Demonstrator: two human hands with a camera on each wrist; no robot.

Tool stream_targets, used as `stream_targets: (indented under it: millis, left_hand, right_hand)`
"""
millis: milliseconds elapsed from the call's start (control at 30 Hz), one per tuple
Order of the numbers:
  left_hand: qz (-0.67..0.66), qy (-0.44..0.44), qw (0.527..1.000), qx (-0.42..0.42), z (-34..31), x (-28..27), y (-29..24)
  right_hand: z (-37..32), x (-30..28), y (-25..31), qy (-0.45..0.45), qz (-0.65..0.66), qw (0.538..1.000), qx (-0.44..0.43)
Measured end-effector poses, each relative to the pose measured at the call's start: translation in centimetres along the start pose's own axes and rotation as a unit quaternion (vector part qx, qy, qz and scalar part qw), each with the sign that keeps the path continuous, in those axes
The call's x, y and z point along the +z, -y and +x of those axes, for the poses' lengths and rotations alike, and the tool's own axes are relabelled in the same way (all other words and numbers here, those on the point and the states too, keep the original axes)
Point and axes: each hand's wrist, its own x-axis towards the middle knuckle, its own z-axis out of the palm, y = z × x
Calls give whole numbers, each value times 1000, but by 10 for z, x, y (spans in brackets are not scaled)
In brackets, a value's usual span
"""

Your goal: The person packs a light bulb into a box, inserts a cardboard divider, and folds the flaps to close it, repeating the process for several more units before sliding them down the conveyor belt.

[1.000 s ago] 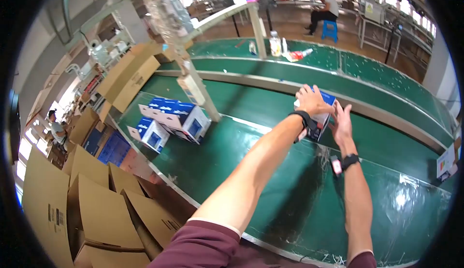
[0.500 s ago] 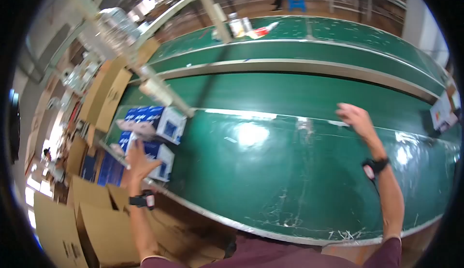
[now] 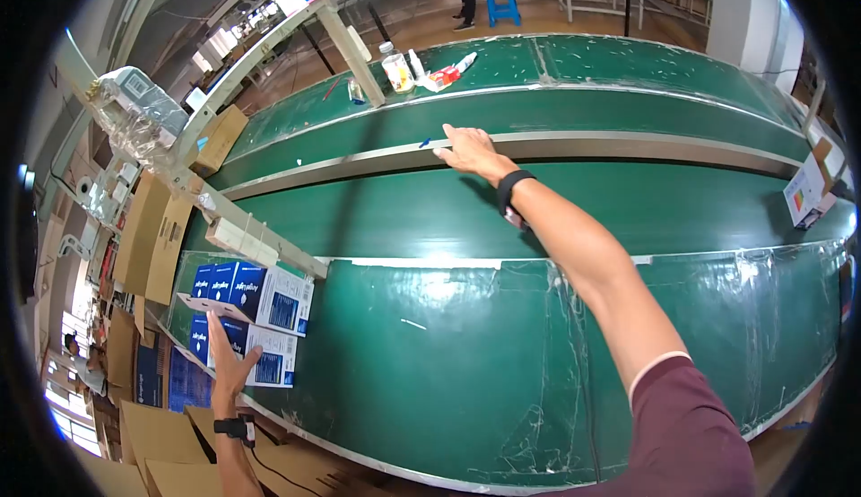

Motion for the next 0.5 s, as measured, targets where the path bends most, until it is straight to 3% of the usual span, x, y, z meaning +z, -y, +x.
stream_targets:
  millis: [100,133,200,267,367,400,433,467,500]
  left_hand:
    - [-27,12,1000,-3,6,-1,0]
    - [-24,12,1000,8,8,-2,3]
    - [-19,14,1000,16,10,-2,4]
    - [-27,4,999,18,9,-2,3]
    - [-25,26,999,23,8,0,19]
    - [-30,18,998,45,12,6,40]
    - [-16,7,994,112,16,12,73]
    - [-39,-6,991,124,27,21,87]
    - [-34,-36,961,273,55,35,141]
  right_hand:
    - [4,-7,49,93,-95,991,-29]
    - [9,15,47,69,-70,984,-146]
    - [-10,34,71,-45,13,971,-236]
    - [-31,10,79,-73,47,974,-208]
    - [-57,-28,35,0,119,987,-106]
    - [-70,-46,18,15,98,988,-122]
    - [-85,-70,-7,27,59,990,-124]
    - [-105,-90,-36,-17,39,993,-110]
    - [-132,-124,-57,-36,28,996,-81]
